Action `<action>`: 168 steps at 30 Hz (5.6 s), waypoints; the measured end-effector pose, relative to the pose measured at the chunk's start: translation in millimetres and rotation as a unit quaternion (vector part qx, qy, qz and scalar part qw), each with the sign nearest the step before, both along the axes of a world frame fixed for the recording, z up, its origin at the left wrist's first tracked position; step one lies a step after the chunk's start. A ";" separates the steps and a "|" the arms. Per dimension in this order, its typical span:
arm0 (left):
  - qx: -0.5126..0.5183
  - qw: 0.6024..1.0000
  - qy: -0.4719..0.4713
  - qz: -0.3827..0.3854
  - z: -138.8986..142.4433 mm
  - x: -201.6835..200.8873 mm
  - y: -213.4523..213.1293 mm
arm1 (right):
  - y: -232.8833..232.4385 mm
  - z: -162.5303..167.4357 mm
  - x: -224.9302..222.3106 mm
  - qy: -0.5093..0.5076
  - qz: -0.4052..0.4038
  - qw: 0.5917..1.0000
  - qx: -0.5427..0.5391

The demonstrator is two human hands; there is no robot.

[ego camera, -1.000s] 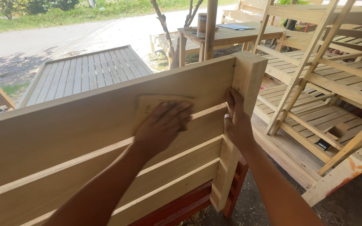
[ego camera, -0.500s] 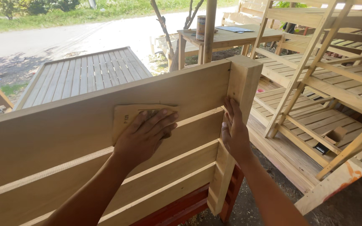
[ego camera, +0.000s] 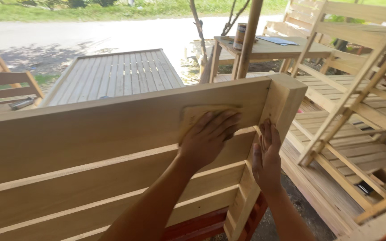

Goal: The person sands a large wooden bed headboard frame outdoors, rubbing sandpaper or a sanding block by hand along the top rails, edges, and slats of the frame, working over different sections of the panel throughout the clip.

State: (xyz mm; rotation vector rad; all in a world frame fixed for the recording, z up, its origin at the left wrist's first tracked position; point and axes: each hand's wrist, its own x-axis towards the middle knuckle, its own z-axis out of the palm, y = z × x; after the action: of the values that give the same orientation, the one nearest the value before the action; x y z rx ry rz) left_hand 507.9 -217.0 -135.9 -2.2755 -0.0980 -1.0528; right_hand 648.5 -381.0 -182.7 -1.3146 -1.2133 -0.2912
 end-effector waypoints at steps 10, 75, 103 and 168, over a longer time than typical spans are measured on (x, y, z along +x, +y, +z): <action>0.039 0.999 -0.008 -0.010 12.8 10.1 -6.0 | 6.9 0.3 -4.2 -0.011 -0.013 0.999 -0.034; -0.043 0.997 -0.048 -0.048 22.1 -78.3 40.4 | 103.5 108.4 -25.4 -0.248 -0.192 0.947 0.063; -0.022 0.982 -0.131 0.136 20.7 -301.3 110.5 | 107.9 106.5 -50.5 -0.210 -0.175 0.962 0.012; -0.223 0.893 -0.373 0.118 30.3 -60.2 27.6 | 94.1 122.8 -52.4 -0.231 -0.094 0.968 -0.015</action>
State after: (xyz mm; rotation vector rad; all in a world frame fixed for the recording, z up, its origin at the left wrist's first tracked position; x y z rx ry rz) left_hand 447.6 -189.4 -105.6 -2.0054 -0.9928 -1.8500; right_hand 596.1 -286.9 -59.9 -1.4365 -1.4816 -0.7510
